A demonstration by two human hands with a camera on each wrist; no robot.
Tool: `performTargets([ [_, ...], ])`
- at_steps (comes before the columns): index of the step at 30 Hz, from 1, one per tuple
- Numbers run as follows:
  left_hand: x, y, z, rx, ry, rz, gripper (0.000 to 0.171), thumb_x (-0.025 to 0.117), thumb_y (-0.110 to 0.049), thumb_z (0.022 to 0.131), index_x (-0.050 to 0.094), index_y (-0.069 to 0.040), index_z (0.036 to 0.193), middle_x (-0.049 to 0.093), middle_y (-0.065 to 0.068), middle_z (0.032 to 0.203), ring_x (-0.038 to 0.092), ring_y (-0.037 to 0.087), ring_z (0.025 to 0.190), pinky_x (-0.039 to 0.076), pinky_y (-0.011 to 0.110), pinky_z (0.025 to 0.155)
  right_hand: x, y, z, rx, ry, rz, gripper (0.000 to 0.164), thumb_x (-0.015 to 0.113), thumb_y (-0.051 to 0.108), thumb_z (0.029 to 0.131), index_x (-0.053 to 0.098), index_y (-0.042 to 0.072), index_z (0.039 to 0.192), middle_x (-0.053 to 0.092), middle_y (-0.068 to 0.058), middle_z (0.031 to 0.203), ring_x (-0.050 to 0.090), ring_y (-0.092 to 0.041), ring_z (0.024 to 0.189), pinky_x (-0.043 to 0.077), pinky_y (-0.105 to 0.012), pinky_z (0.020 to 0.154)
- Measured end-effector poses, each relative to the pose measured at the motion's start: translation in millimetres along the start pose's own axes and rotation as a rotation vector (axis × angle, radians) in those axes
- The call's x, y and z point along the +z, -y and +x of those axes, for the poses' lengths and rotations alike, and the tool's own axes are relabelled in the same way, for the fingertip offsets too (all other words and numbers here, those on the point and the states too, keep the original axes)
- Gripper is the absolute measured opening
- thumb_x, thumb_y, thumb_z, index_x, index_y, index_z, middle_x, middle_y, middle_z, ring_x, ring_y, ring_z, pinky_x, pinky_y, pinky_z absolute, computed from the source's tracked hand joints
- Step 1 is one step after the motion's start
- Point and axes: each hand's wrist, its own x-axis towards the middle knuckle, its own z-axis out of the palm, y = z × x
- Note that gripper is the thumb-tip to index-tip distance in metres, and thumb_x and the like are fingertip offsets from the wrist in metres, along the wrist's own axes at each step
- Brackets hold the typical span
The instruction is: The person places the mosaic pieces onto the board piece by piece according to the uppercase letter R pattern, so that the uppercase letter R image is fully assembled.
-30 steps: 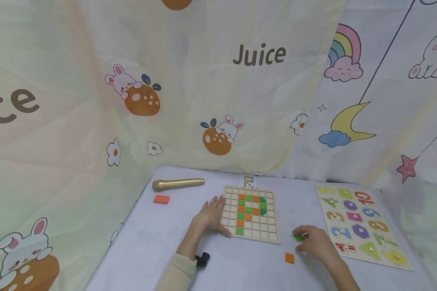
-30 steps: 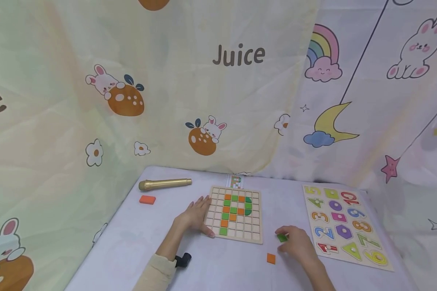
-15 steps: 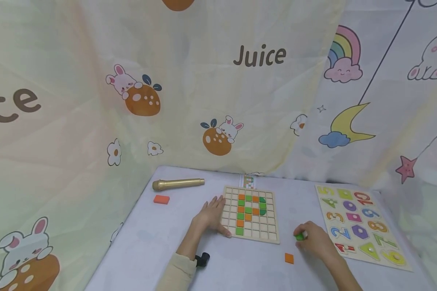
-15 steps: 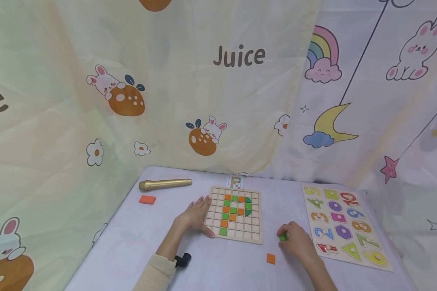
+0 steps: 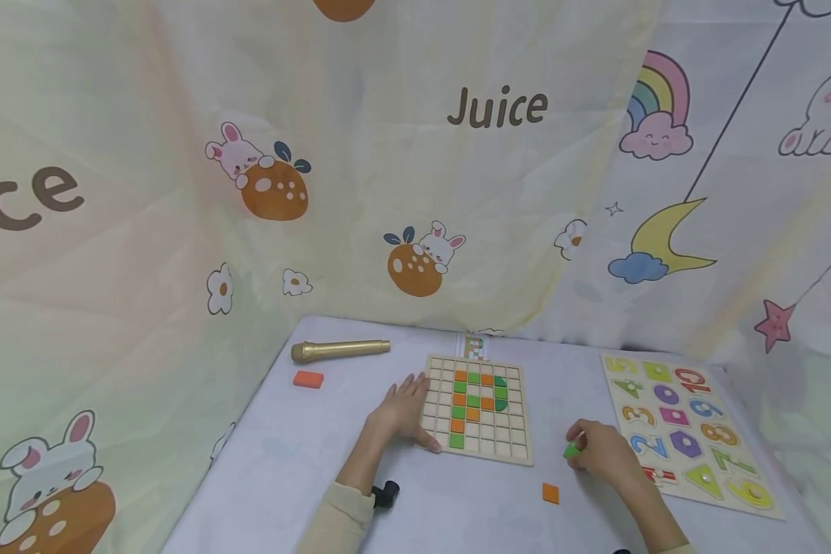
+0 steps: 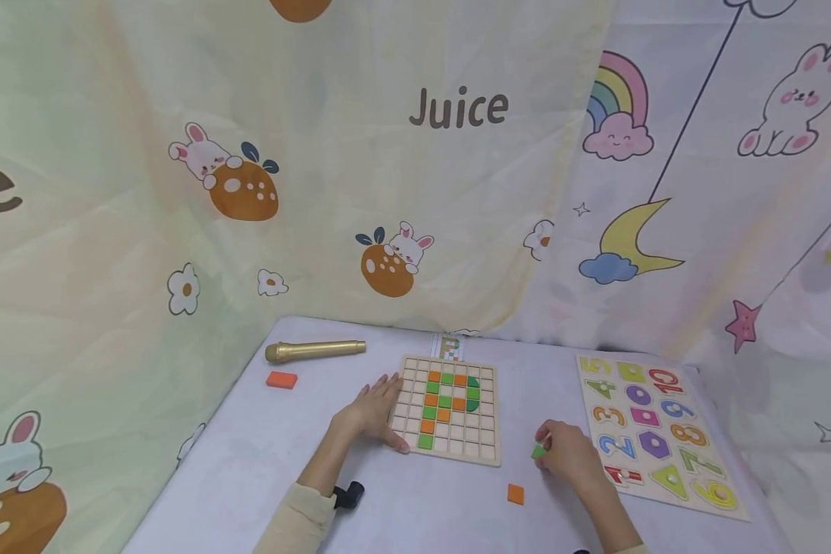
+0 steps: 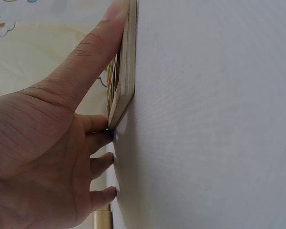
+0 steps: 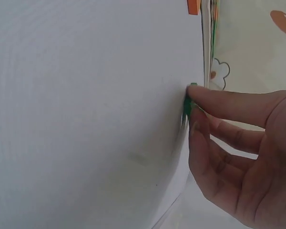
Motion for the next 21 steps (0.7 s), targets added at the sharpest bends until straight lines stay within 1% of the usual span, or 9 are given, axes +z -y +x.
performTargets([
  [3,0.3,0.7,0.7,0.000,-0.002,0.001,0.145,0.092,-0.072,0.056,0.024,-0.003,0.165,0.020,0.015,0.173,0.017,0.035,0.160,0.020,0.058,0.128,-1,0,-1,0.008,-0.001,0.007,0.022,0.089,0.007,0.075,0.074,0.008,0.091,0.063,0.000,0.079,0.056,-0.019,0.074,0.050,-0.034,0.062],
  [6,0.1,0.8,1.1,0.000,0.000,0.004,0.145,0.091,-0.072,0.056,0.024,-0.004,0.165,0.020,0.015,0.173,0.017,0.035,0.160,0.020,0.058,0.128,-1,1,-1,-0.007,-0.017,0.039,0.016,0.088,0.008,0.076,0.076,0.011,0.086,0.065,0.002,0.077,0.057,-0.018,0.072,0.048,-0.032,0.060],
  [11,-2.3,0.3,1.3,-0.002,0.000,-0.005,0.145,0.092,-0.071,0.057,0.024,-0.003,0.165,0.021,0.015,0.173,0.016,0.035,0.160,0.019,0.058,0.128,-1,10,3,-0.095,-0.098,0.110,0.020,0.090,0.010,0.076,0.078,0.011,0.093,0.070,0.004,0.080,0.061,-0.015,0.074,0.051,-0.030,0.060],
  [14,-2.4,0.5,1.6,0.000,0.000,0.000,0.145,0.091,-0.072,0.057,0.023,-0.004,0.165,0.020,0.015,0.173,0.016,0.035,0.160,0.019,0.058,0.128,1,18,6,-0.132,-0.141,0.146,0.020,0.089,0.010,0.078,0.077,0.010,0.094,0.071,0.005,0.080,0.063,-0.013,0.074,0.052,-0.026,0.060],
  [18,-1.4,0.6,1.7,0.000,0.011,0.009,0.145,0.090,-0.073,0.058,0.022,-0.005,0.166,0.019,0.014,0.173,0.015,0.034,0.160,0.019,0.057,0.128,5,30,11,-0.156,-0.159,0.190,0.016,0.088,0.011,0.082,0.077,0.012,0.094,0.074,0.005,0.083,0.067,-0.012,0.076,0.054,-0.025,0.062],
  [21,-1.1,-0.1,1.7,-0.003,0.020,0.009,0.145,0.090,-0.072,0.059,0.021,-0.005,0.166,0.018,0.014,0.174,0.014,0.034,0.160,0.018,0.057,0.128,8,39,14,-0.157,-0.148,0.219,0.018,0.089,0.013,0.082,0.079,0.014,0.097,0.075,0.005,0.084,0.068,-0.012,0.077,0.054,-0.027,0.064],
])
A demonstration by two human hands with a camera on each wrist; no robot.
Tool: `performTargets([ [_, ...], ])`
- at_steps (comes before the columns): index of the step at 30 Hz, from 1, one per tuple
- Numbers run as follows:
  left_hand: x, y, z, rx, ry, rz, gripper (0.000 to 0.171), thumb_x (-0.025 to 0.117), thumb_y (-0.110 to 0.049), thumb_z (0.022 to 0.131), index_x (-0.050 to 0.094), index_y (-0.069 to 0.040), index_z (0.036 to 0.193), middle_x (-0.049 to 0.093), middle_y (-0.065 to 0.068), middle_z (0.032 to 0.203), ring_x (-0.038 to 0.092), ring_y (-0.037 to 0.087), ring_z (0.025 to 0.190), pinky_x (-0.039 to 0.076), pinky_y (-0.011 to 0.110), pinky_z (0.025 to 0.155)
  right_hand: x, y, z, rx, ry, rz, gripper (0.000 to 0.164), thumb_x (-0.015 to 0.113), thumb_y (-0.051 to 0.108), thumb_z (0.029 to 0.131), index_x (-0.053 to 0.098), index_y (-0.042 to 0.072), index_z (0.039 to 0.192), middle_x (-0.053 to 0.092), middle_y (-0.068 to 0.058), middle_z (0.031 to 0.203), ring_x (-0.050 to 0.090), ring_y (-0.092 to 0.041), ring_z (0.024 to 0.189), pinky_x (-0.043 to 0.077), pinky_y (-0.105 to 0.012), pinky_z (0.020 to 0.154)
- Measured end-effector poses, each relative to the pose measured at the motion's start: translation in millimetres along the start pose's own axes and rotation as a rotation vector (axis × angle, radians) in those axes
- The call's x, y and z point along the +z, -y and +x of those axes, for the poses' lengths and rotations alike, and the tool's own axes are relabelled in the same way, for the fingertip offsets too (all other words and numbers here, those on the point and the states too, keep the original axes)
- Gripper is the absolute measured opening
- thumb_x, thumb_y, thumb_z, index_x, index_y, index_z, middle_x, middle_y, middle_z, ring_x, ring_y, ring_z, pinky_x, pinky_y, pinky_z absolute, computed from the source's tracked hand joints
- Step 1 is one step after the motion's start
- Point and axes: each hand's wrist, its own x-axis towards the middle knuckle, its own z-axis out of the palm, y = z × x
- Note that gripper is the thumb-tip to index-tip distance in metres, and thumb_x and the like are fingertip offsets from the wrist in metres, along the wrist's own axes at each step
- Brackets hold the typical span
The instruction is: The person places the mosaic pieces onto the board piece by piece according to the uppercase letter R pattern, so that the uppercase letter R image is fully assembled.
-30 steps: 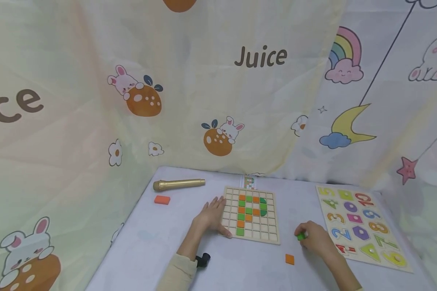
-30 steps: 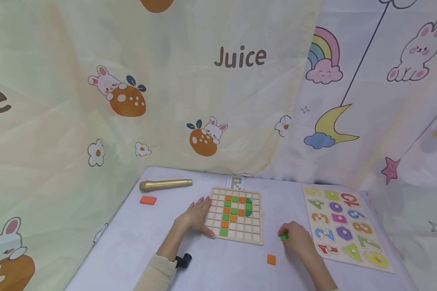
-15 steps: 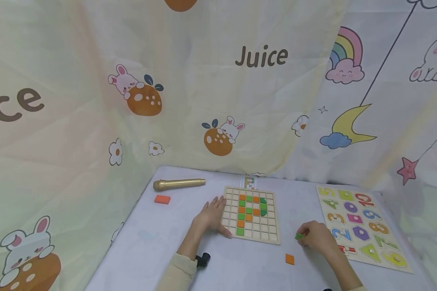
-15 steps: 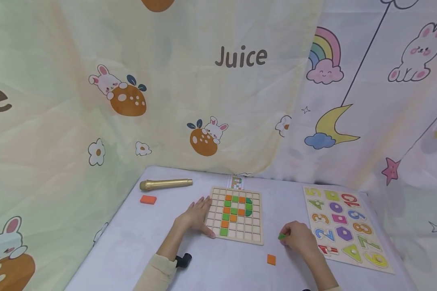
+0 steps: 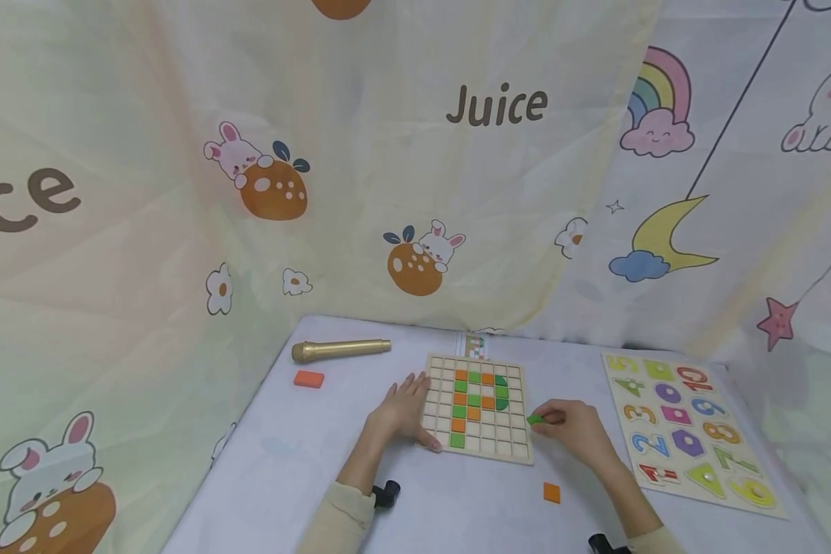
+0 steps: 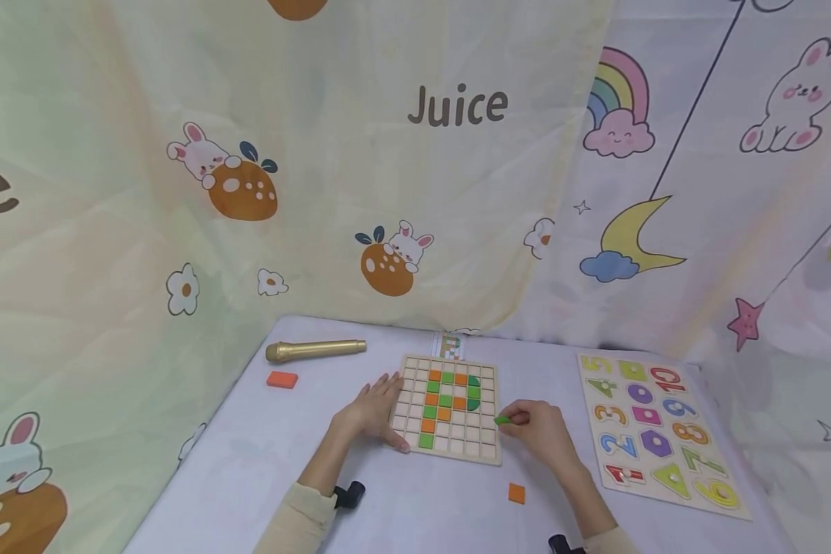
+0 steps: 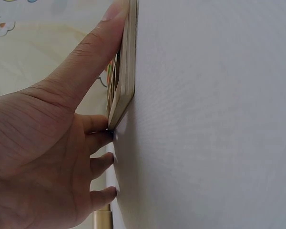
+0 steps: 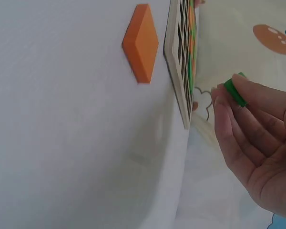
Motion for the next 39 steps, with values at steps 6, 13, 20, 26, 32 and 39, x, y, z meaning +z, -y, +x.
performTargets([
  [6,0.2,-0.9,0.8,0.002,-0.016,0.000,0.144,0.090,-0.073,0.057,0.024,-0.005,0.165,0.021,0.014,0.173,0.016,0.035,0.160,0.019,0.057,0.128,12,12,8,0.050,0.023,0.081,0.039,0.094,0.016,0.076,0.074,0.008,0.109,0.075,0.001,0.082,0.069,-0.014,0.070,0.055,-0.029,0.060],
  [13,0.8,-0.4,3.0,0.005,-0.013,0.015,0.144,0.090,-0.075,0.057,0.025,-0.005,0.165,0.021,0.014,0.173,0.017,0.034,0.160,0.020,0.057,0.128,24,19,17,0.008,0.007,0.109,0.036,0.097,0.013,0.071,0.074,0.009,0.098,0.070,0.002,0.078,0.064,-0.016,0.073,0.052,-0.027,0.059],
  [20,2.6,-0.6,3.9,0.000,-0.017,0.003,0.145,0.091,-0.073,0.056,0.025,-0.005,0.165,0.022,0.014,0.173,0.017,0.034,0.160,0.020,0.057,0.128,33,24,23,-0.004,0.016,0.125,0.041,0.097,0.011,0.071,0.076,0.007,0.106,0.075,0.004,0.079,0.069,-0.012,0.073,0.055,-0.029,0.064],
  [26,5.2,0.9,6.0,-0.002,-0.027,-0.023,0.145,0.092,-0.072,0.055,0.026,-0.004,0.165,0.023,0.014,0.172,0.017,0.034,0.160,0.019,0.057,0.128,38,27,26,-0.104,0.045,0.121,0.023,0.091,0.007,0.079,0.079,0.009,0.099,0.078,0.004,0.080,0.074,-0.010,0.074,0.061,-0.029,0.072],
  [32,5.7,2.4,6.2,0.003,-0.029,-0.033,0.144,0.093,-0.070,0.056,0.026,-0.004,0.165,0.022,0.015,0.173,0.016,0.035,0.160,0.018,0.058,0.128,47,30,30,-0.095,0.047,0.084,0.021,0.087,0.003,0.082,0.080,0.010,0.100,0.078,0.006,0.083,0.074,-0.010,0.077,0.063,-0.030,0.074],
  [39,2.4,-0.5,1.9,-0.010,0.001,-0.006,0.143,0.092,-0.070,0.058,0.024,-0.005,0.165,0.020,0.013,0.173,0.015,0.033,0.160,0.018,0.056,0.129,55,32,33,-0.108,0.071,0.095,0.026,0.087,-0.002,0.081,0.079,0.004,0.104,0.078,0.001,0.085,0.074,-0.013,0.077,0.062,-0.029,0.070],
])
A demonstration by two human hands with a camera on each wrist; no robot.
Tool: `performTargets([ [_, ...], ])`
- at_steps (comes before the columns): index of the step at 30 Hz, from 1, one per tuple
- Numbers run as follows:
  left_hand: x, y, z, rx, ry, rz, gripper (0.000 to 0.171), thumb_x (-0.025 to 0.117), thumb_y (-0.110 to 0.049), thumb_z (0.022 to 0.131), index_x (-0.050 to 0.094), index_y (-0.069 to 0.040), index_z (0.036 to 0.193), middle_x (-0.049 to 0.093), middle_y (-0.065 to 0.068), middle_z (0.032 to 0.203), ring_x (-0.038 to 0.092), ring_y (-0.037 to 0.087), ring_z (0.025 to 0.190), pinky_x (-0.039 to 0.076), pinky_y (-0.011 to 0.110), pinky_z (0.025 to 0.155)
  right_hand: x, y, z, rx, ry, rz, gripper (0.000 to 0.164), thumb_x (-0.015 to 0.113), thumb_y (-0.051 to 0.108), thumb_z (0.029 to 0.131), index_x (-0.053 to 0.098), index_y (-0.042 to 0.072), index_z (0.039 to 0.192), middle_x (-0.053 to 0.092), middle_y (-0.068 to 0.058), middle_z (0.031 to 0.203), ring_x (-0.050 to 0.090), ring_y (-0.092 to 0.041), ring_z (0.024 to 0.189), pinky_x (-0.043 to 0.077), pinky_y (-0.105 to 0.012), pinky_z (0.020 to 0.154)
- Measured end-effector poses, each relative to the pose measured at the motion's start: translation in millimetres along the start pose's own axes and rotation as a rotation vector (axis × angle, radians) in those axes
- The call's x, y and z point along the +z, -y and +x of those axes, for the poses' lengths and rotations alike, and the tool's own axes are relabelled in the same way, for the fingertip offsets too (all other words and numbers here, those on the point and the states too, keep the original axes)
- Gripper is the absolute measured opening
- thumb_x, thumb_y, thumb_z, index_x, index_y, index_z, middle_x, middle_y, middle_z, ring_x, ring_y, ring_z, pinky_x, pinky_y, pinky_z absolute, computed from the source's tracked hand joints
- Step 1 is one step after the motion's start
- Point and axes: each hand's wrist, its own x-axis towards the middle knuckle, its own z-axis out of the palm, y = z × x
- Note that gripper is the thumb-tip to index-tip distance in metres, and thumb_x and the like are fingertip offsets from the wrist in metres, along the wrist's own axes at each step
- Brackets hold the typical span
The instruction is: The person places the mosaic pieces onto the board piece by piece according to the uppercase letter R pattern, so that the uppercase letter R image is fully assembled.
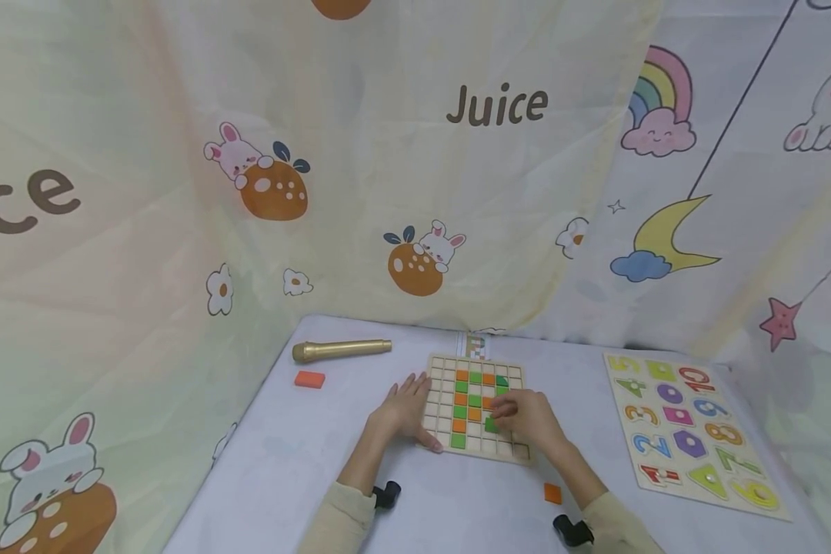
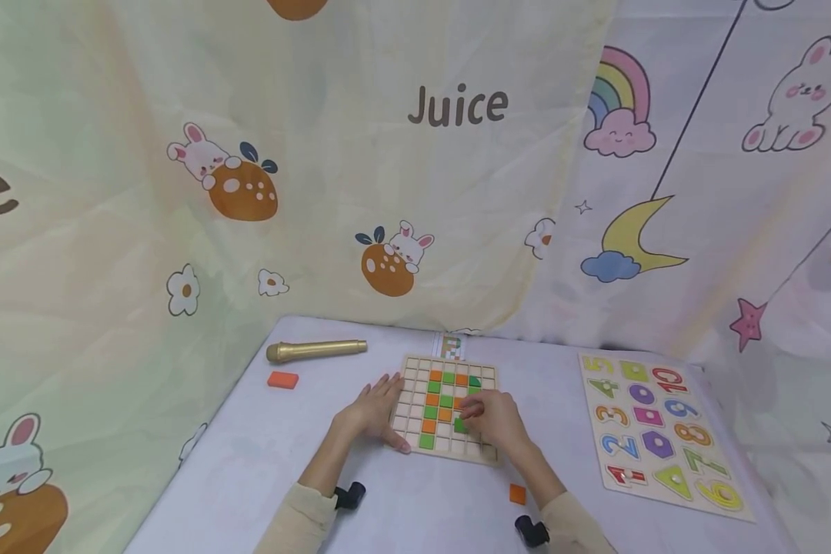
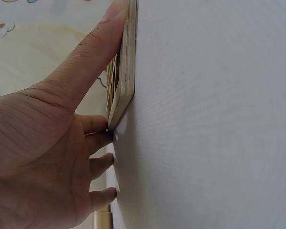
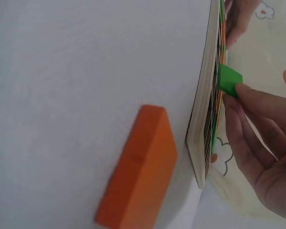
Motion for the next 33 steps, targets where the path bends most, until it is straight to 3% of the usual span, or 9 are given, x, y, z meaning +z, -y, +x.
performTargets([
  [5,-0.1,1.6,-0.2,0.010,-0.010,0.017,0.144,0.090,-0.073,0.057,0.024,-0.005,0.165,0.020,0.014,0.173,0.016,0.034,0.160,0.020,0.057,0.128,2,1,5,-0.016,0.028,-0.007,0.025,0.087,-0.002,0.080,0.079,0.006,0.103,0.077,0.002,0.083,0.071,-0.010,0.074,0.060,-0.024,0.066],
  [18,-0.5,0.3,0.0,-0.002,-0.016,-0.008,0.145,0.093,-0.070,0.056,0.023,-0.005,0.166,0.021,0.013,0.173,0.017,0.034,0.160,0.020,0.057,0.128,7,-1,3,0.015,0.038,-0.079,0.026,0.088,-0.003,0.078,0.080,0.010,0.098,0.073,0.007,0.077,0.068,-0.007,0.072,0.061,-0.029,0.070],
  [25,-1.3,0.3,-0.5,0.004,-0.017,0.000,0.146,0.092,-0.071,0.057,0.021,-0.006,0.166,0.019,0.012,0.174,0.015,0.033,0.160,0.018,0.057,0.128,-8,8,-13,0.024,0.023,-0.090,0.028,0.090,0.001,0.077,0.079,0.010,0.102,0.072,0.005,0.079,0.065,-0.009,0.072,0.058,-0.028,0.066],
  [33,0.2,-0.1,0.0,0.011,-0.018,-0.001,0.145,0.092,-0.070,0.057,0.023,-0.004,0.165,0.021,0.013,0.173,0.017,0.034,0.160,0.020,0.058,0.128,-25,11,-40,0.086,0.135,-0.114,0.040,0.093,0.003,0.074,0.076,0.008,0.109,0.069,0.005,0.077,0.062,-0.012,0.071,0.055,-0.029,0.064],
])
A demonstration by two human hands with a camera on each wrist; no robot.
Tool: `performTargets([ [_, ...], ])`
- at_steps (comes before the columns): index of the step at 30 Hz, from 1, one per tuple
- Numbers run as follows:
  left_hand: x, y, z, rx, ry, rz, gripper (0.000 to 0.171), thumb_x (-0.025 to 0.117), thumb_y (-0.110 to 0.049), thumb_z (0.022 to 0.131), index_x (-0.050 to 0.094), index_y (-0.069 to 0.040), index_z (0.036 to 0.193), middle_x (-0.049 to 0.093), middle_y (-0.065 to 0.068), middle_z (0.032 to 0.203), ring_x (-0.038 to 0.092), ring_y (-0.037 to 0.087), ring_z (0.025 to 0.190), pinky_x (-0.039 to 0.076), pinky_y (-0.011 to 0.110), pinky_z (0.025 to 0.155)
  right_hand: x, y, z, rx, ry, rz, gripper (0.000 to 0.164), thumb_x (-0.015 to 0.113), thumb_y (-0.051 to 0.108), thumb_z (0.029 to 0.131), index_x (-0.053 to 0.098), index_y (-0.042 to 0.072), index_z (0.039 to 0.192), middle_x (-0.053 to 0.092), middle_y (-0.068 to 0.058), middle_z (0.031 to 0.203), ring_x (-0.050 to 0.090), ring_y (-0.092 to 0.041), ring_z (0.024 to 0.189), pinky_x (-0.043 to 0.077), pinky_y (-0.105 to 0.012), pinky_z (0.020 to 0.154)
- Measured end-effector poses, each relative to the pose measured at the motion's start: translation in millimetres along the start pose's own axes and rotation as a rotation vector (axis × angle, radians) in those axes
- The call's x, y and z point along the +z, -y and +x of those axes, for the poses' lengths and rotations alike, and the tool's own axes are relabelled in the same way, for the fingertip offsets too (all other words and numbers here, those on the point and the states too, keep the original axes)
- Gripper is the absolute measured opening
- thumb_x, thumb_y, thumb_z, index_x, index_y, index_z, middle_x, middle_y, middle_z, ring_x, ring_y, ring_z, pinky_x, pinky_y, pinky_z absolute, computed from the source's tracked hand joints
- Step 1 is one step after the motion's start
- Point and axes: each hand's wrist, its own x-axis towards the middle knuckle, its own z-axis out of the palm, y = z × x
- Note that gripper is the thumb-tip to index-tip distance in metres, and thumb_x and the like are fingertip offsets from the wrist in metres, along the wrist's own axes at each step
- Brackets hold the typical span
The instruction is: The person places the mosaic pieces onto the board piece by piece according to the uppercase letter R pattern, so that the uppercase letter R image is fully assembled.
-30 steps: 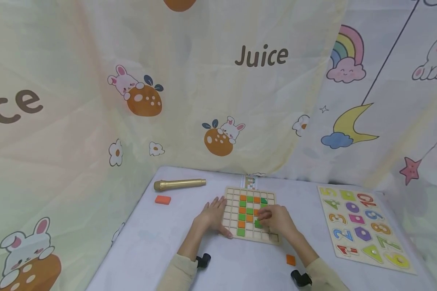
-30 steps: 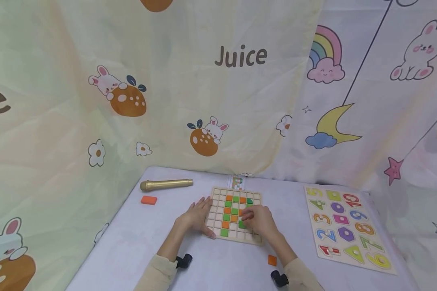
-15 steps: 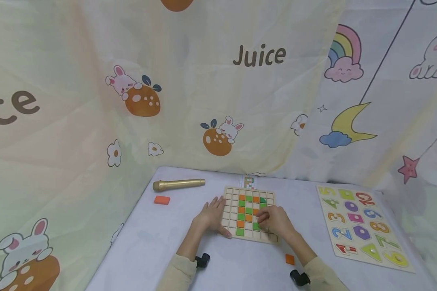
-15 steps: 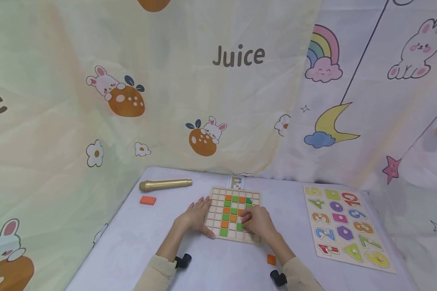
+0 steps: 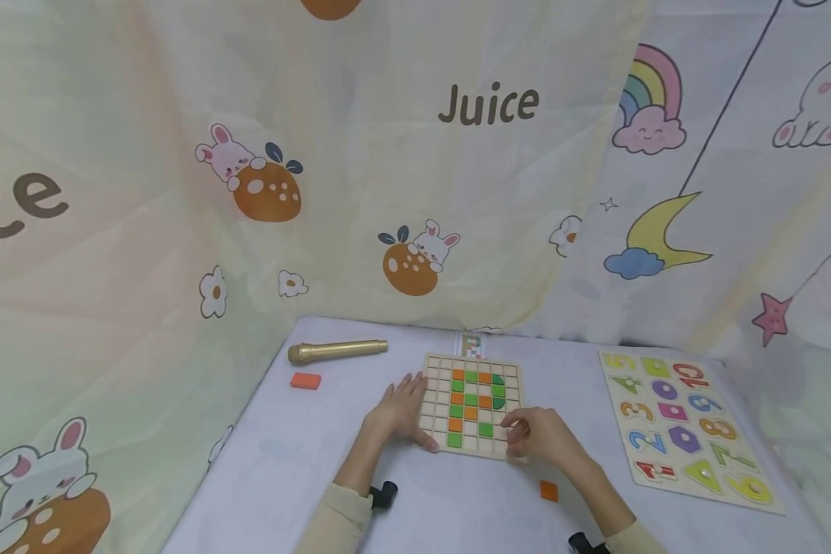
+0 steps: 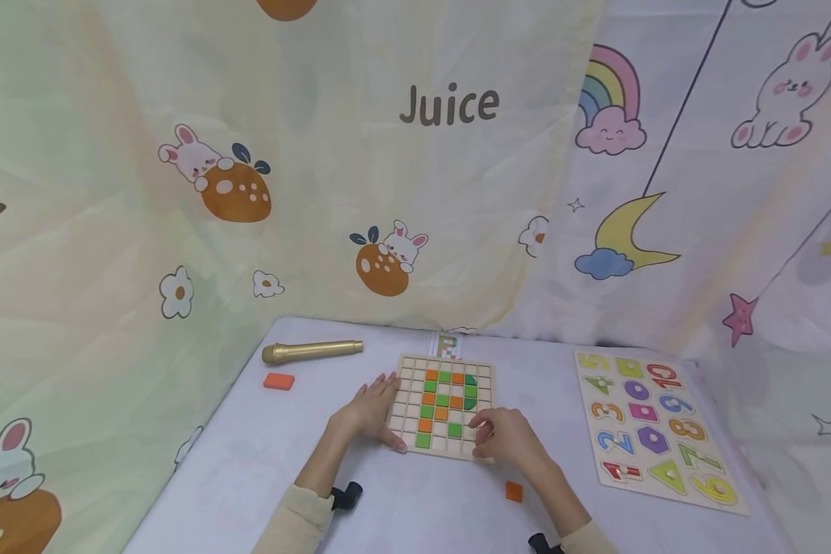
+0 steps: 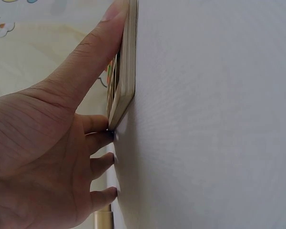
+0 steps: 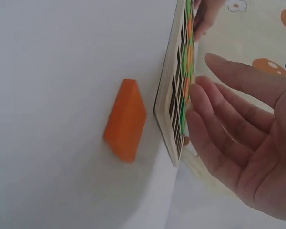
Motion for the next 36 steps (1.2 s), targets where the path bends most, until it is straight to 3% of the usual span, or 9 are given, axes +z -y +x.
performTargets([
  [3,-0.1,0.2,0.0,-0.002,0.001,-0.001,0.145,0.092,-0.070,0.057,0.024,-0.004,0.165,0.021,0.013,0.173,0.017,0.034,0.160,0.020,0.058,0.128,-1,-4,-9,0.023,0.017,-0.015,0.041,0.094,0.004,0.072,0.075,0.010,0.108,0.068,0.006,0.077,0.062,-0.011,0.070,0.054,-0.027,0.064],
  [7,-1.3,0.0,-1.2,-0.004,0.005,-0.018,0.143,0.094,-0.067,0.058,0.023,-0.004,0.165,0.020,0.014,0.173,0.016,0.035,0.160,0.018,0.058,0.128,-2,-11,-22,0.054,0.050,-0.012,0.037,0.096,0.008,0.069,0.070,0.012,0.094,0.067,0.005,0.078,0.059,-0.013,0.069,0.052,-0.026,0.063],
  [12,3.1,4.1,1.1,0.004,-0.009,-0.034,0.144,0.093,-0.068,0.058,0.023,-0.003,0.165,0.021,0.015,0.173,0.016,0.036,0.160,0.018,0.060,0.128,-4,-21,-34,0.048,0.148,-0.011,0.040,0.099,0.013,0.065,0.068,0.014,0.091,0.066,0.004,0.082,0.059,-0.015,0.074,0.052,-0.026,0.064],
  [19,4.3,6.5,4.0,-0.002,0.000,-0.031,0.145,0.093,-0.070,0.057,0.022,-0.004,0.166,0.019,0.014,0.173,0.015,0.035,0.160,0.017,0.059,0.128,0,-26,-46,0.039,0.240,0.015,0.037,0.094,0.002,0.068,0.069,0.015,0.091,0.064,0.000,0.081,0.058,-0.018,0.074,0.052,-0.027,0.058],
  [23,7.0,7.4,4.7,0.003,-0.008,-0.040,0.148,0.093,-0.071,0.054,0.023,-0.005,0.165,0.021,0.014,0.173,0.017,0.035,0.160,0.019,0.061,0.127,0,-24,-51,0.045,0.238,-0.008,0.037,0.092,-0.003,0.067,0.068,0.015,0.089,0.063,0.000,0.080,0.058,-0.019,0.075,0.053,-0.029,0.058],
  [30,2.7,2.8,1.2,0.002,-0.006,-0.036,0.144,0.094,-0.069,0.057,0.024,-0.004,0.165,0.021,0.014,0.173,0.016,0.035,0.160,0.018,0.059,0.128,-9,-26,-59,0.027,0.144,-0.166,0.043,0.092,-0.007,0.060,0.069,0.018,0.085,0.063,0.008,0.081,0.056,-0.014,0.076,0.053,-0.031,0.069],
  [36,-0.2,0.9,0.1,0.005,0.000,-0.013,0.145,0.092,-0.070,0.057,0.023,-0.004,0.166,0.020,0.014,0.173,0.016,0.034,0.160,0.019,0.058,0.128,-14,-35,-62,0.066,0.152,-0.142,0.043,0.091,-0.009,0.060,0.069,0.016,0.086,0.062,0.005,0.076,0.056,-0.016,0.073,0.051,-0.029,0.065],
])
